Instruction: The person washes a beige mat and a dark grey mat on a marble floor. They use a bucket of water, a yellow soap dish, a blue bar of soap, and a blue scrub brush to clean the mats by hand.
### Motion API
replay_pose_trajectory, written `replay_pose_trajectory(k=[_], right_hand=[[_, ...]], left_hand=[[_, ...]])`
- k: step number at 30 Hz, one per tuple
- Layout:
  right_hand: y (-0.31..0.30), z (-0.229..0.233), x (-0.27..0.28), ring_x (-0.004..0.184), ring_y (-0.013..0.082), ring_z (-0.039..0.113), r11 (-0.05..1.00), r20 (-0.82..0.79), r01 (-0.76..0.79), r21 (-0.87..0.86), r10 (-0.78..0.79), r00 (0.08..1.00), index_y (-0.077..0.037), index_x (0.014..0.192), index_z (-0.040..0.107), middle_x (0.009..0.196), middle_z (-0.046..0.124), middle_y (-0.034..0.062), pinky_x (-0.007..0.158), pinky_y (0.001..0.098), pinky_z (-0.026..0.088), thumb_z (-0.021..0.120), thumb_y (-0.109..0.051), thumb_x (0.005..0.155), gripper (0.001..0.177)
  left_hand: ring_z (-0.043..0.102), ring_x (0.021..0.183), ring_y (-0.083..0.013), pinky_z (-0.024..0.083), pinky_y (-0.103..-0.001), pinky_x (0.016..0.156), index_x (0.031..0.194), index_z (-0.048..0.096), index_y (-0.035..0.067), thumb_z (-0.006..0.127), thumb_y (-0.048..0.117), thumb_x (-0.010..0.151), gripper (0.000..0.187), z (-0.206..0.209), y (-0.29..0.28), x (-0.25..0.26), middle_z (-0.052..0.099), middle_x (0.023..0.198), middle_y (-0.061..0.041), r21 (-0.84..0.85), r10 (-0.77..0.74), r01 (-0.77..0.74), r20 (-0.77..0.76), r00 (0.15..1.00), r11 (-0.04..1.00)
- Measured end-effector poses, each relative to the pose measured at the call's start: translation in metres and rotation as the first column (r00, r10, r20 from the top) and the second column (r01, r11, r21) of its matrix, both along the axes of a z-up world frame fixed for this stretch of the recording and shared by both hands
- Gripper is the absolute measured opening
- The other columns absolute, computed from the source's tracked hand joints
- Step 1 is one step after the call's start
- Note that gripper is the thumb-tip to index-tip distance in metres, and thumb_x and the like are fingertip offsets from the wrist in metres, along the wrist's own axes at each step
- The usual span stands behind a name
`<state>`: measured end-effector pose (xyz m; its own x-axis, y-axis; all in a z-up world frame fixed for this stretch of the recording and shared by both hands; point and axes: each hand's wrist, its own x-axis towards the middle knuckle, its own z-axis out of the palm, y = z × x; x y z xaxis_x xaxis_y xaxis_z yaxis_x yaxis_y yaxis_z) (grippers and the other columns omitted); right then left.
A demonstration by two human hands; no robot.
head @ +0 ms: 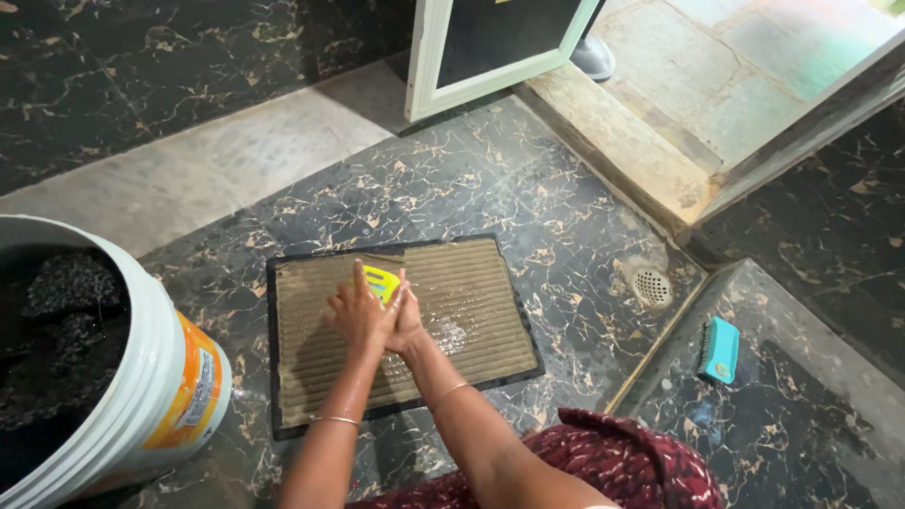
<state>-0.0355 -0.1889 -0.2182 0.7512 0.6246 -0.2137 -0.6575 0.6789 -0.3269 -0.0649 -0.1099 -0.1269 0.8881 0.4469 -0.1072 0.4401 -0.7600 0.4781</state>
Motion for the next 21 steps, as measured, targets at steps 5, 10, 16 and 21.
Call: replay_pose_trajectory(k=[5, 10, 16, 21], right_hand=[[0.008, 0.017, 0.001, 0.125, 0.0372, 0.060, 0.999, -0.009, 0.038, -0.003, -0.038, 0.999, -0.004, 0.146, 0.051, 0.139, 0.061, 0.0196, 0.111, 0.0531, 0.046, 0.028, -0.078, 0.101, 0.089], [0.009, 0.006, 0.002, 0.117, 0.0371, 0.064, 0.990, -0.135, 0.098, -0.101, -0.111, 0.985, -0.003, 0.135, 0.058, 0.130, 0.066, 0.0196, 0.102, 0.0524, 0.051, 0.034, -0.084, 0.092, 0.095], [-0.026, 0.000, 0.017, 0.073, 0.0349, 0.064, 0.983, -0.166, 0.137, -0.122, -0.156, 0.974, -0.017, 0.080, 0.060, 0.094, 0.072, 0.0130, 0.057, 0.0459, 0.050, 0.056, -0.086, 0.082, 0.069], [-0.038, 0.044, 0.029, 0.080, 0.0283, 0.064, 0.980, -0.242, 0.191, -0.057, -0.199, 0.950, -0.010, 0.095, 0.065, 0.091, 0.067, 0.0130, 0.066, 0.0432, 0.051, 0.058, -0.081, 0.086, 0.072]], left_hand=[[0.045, 0.134, -0.0476, 0.036, -0.069, 0.105, 0.155, 0.041, 0.022, 0.059, 0.090, 0.073, 0.109, -0.004, 0.007, 0.008, 0.051, 0.145, -0.022, -0.181, 0.055, -0.049, 0.026, 0.998, 0.982], [0.056, 0.125, -0.0399, 0.044, -0.053, 0.105, 0.148, 0.053, 0.012, 0.060, 0.084, 0.076, 0.102, -0.052, 0.014, 0.021, 0.061, 0.136, -0.020, -0.400, 0.202, -0.090, 0.249, 0.947, 0.912], [0.065, 0.101, -0.0267, 0.054, -0.042, 0.086, 0.131, 0.064, 0.008, 0.059, 0.069, 0.093, 0.072, -0.084, 0.062, 0.049, 0.068, 0.118, -0.012, -0.967, 0.419, 0.198, 0.248, 0.873, 0.160], [0.071, 0.079, -0.0273, 0.060, -0.043, 0.073, 0.116, 0.068, 0.009, 0.051, 0.071, 0.094, 0.067, -0.045, 0.081, 0.032, 0.073, 0.096, -0.013, -0.926, 0.343, 0.242, 0.135, 0.929, -0.291]])
